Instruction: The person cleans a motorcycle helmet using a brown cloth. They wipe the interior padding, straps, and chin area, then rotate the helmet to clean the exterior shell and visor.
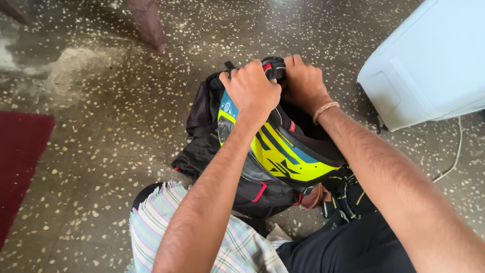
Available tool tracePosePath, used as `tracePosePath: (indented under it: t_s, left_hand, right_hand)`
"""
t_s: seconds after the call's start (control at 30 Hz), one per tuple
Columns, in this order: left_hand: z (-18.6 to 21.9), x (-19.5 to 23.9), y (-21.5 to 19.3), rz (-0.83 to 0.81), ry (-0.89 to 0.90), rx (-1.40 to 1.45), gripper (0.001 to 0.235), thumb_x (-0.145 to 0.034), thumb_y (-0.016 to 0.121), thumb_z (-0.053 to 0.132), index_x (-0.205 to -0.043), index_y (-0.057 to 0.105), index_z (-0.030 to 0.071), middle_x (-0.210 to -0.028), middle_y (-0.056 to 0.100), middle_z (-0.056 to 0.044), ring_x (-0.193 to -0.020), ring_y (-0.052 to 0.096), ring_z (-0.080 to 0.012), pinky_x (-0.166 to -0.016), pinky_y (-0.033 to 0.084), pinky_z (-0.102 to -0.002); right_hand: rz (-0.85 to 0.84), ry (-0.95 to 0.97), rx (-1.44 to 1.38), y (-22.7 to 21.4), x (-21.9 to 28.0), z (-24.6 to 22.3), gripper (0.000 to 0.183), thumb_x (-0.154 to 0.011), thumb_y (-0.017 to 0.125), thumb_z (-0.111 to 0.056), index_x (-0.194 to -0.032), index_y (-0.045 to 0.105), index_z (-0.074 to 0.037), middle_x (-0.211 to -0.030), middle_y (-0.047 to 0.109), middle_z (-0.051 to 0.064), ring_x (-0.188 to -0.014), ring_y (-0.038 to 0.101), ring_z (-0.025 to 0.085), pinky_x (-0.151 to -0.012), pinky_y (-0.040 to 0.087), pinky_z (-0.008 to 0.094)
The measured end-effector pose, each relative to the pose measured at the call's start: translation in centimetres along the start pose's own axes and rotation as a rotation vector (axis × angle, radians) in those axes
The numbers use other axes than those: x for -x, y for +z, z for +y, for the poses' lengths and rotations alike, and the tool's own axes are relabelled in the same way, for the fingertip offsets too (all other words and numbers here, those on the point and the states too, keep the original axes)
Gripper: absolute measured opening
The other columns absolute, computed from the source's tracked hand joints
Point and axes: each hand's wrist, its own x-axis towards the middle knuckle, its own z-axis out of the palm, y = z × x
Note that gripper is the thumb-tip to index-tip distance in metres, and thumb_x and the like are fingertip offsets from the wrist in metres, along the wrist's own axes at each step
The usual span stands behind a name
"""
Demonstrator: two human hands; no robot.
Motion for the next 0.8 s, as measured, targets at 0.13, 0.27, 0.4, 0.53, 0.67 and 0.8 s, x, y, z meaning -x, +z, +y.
tracePosePath:
  t_s: [0.13, 0.27, 0.4, 0.53, 0.67, 0.8]
  left_hand:
    - [0.2, -0.3, 0.1, 0.003, -0.018, 0.014, 0.024, -0.069, 0.082, 0.028, -0.085, 0.075, 0.012, -0.082, 0.075, -0.01, -0.093, 0.069, -0.033, -0.106, 0.033, -0.053]
    - [-0.6, -0.5, 0.2, 0.071, 0.017, 0.062, 0.033, -0.065, 0.082, 0.027, -0.095, 0.077, 0.013, -0.082, 0.075, -0.01, -0.09, 0.069, -0.033, -0.105, 0.033, -0.054]
    - [-1.7, -0.7, -0.3, 0.012, -0.013, 0.102, 0.031, -0.067, 0.083, 0.029, -0.093, 0.079, 0.013, -0.081, 0.075, -0.01, -0.091, 0.069, -0.0333, -0.105, 0.034, -0.054]
    - [-2.4, -0.2, -0.6, 0.034, 0.051, 0.128, 0.033, -0.067, 0.084, 0.03, -0.095, 0.079, 0.013, -0.081, 0.075, -0.012, -0.087, 0.069, -0.0352, -0.101, 0.037, -0.051]
    - [-2.7, 0.6, -0.8, 0.117, 0.107, 0.135, 0.037, -0.068, 0.084, 0.028, -0.098, 0.077, 0.009, -0.081, 0.075, -0.013, -0.087, 0.07, -0.035, -0.1, 0.041, -0.046]
    - [-2.9, 0.4, -0.8, 0.042, 0.048, 0.134, 0.034, -0.069, 0.083, 0.028, -0.098, 0.077, 0.01, -0.084, 0.075, -0.013, -0.092, 0.07, -0.0357, -0.099, 0.041, -0.049]
  right_hand:
    - [0.034, -0.045, -0.201, -0.7, 0.6, 2.2, 0.043, -0.073, 0.083, -0.016, -0.112, 0.071, -0.003, -0.095, 0.07, 0.018, -0.084, 0.07, 0.04, -0.076, 0.057, 0.047]
    - [-0.023, 0.127, -0.644, -1.8, 1.6, 3.5, 0.034, -0.084, 0.073, -0.004, -0.117, 0.08, -0.007, -0.104, 0.077, 0.015, -0.094, 0.08, 0.023, -0.085, 0.059, 0.036]
    - [-0.049, 0.193, -0.833, -2.6, 2.1, 1.8, 0.05, -0.082, 0.085, -0.012, -0.125, 0.063, 0.0, -0.107, 0.079, 0.012, -0.098, 0.076, 0.021, -0.087, 0.057, 0.032]
    - [-0.121, 0.11, -0.256, -2.2, 1.3, -1.1, 0.091, -0.063, 0.095, -0.034, -0.132, 0.045, -0.002, -0.114, 0.067, 0.017, -0.103, 0.069, 0.036, -0.075, 0.056, 0.044]
    - [-0.041, -0.014, 0.193, -1.3, 0.0, -2.8, 0.087, -0.057, 0.091, -0.039, -0.119, 0.05, 0.005, -0.107, 0.059, 0.021, -0.088, 0.069, 0.04, -0.056, 0.058, 0.044]
    - [-0.086, 0.004, 0.2, -1.0, -0.4, -2.8, 0.055, -0.081, 0.084, -0.032, -0.111, 0.054, 0.003, -0.105, 0.062, 0.019, -0.084, 0.071, 0.037, -0.063, 0.059, 0.044]
